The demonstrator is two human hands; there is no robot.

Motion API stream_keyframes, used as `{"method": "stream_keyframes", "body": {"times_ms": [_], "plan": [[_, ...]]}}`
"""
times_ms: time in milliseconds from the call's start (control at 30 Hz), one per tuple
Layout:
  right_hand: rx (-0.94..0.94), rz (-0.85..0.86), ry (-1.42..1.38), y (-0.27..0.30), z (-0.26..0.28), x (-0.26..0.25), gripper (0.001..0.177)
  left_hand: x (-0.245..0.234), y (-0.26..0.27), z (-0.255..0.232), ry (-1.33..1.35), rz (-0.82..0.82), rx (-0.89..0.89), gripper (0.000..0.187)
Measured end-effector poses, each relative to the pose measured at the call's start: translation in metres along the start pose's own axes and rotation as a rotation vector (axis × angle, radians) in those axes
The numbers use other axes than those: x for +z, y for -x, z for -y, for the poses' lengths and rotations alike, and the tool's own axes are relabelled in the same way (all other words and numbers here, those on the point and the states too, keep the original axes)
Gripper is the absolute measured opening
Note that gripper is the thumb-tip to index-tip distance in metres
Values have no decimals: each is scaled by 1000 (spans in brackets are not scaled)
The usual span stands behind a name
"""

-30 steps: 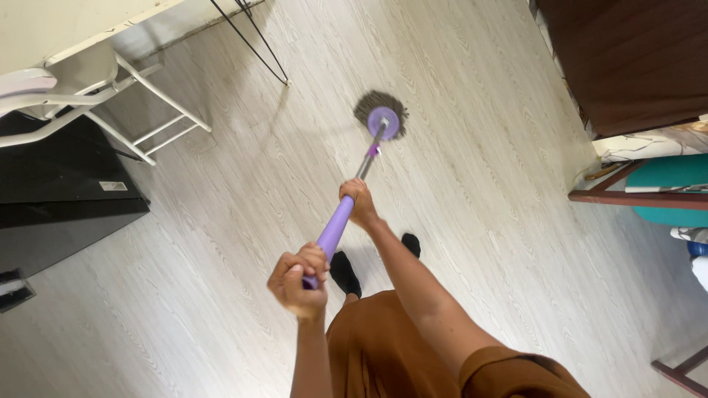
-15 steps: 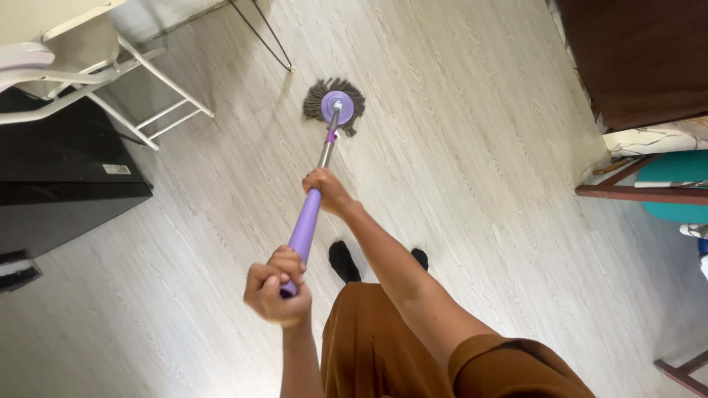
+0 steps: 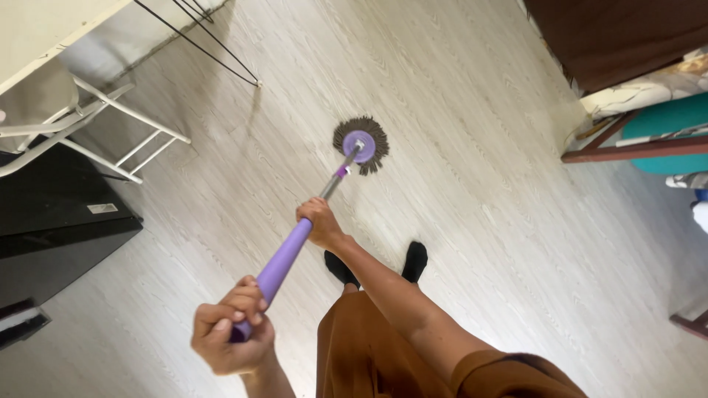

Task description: The person cleans the floor by hand using a mop, first dipping the mop head into a bucket of water and wringing it out before wiping several areas of the wooden floor surface and around furniture legs.

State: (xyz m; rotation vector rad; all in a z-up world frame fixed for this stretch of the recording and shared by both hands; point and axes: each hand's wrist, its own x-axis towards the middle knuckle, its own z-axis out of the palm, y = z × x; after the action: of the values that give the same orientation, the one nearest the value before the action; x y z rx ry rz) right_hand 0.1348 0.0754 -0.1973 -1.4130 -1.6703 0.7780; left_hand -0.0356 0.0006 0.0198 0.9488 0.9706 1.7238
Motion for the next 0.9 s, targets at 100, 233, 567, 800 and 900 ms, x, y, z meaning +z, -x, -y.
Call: {"method": "stream_keyframes", "body": {"times_ms": [100,233,567,800,900], "plan": [[-24,0,-14,-14,34,6,20,-21,-7,-17,-215,110,358,42],[-10,-17,0,-10,74,32,22,-85,-19,-74,-141,224,-17,13],[23,17,18,21,37,65,17,-99,-16,-20,26,19,-192,27],[54,-84,251,11,-63,25,23,-50,-6,76,68,38,-104,13],[54,-99,321,7,-119,-23,18,2,-2,112,129,91,-206,12]]}}
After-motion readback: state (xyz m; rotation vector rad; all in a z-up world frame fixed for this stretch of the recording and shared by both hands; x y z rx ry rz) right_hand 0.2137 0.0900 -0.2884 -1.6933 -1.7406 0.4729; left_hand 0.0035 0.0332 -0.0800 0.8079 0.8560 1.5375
